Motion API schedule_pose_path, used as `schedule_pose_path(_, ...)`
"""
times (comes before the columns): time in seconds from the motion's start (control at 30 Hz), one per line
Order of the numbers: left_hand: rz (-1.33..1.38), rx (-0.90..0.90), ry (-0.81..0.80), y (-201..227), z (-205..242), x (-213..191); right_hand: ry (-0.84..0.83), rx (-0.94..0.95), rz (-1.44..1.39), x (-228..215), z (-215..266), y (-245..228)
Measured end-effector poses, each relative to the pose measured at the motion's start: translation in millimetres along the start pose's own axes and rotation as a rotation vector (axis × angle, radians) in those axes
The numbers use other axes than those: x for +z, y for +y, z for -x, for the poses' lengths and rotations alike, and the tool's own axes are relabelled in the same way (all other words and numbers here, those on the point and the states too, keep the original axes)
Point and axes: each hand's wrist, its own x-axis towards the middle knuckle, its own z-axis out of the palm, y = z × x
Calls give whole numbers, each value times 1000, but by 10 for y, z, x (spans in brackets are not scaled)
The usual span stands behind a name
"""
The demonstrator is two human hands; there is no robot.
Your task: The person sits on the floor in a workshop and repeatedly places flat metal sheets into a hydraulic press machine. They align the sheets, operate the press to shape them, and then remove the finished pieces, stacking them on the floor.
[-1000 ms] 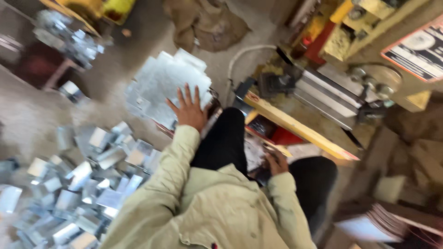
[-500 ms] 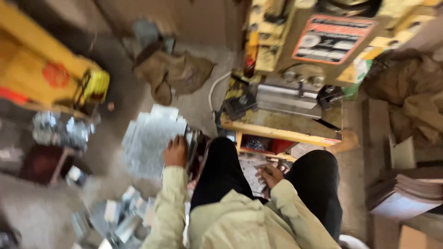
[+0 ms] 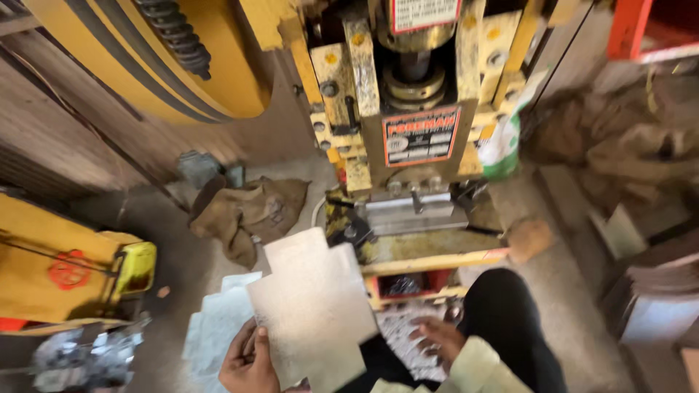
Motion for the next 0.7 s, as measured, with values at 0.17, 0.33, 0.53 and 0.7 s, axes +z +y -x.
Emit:
schedule_pose_path(0.17,172,-185,-275,-508,95,730,-493,-287,-210,204,738,-517)
schedule_pose_path(0.33,355,-355,-415,-565,421,1524,101,-394,113,-93,697,-789)
schedule_pose_path(0.53,362,-343,-609,-659,549,1782,316,-453,18,-418,366,-912)
schedule_pose_path(0.7,-131,-251,-822,-725,693,1567,437,-463,25,-500,177,-957)
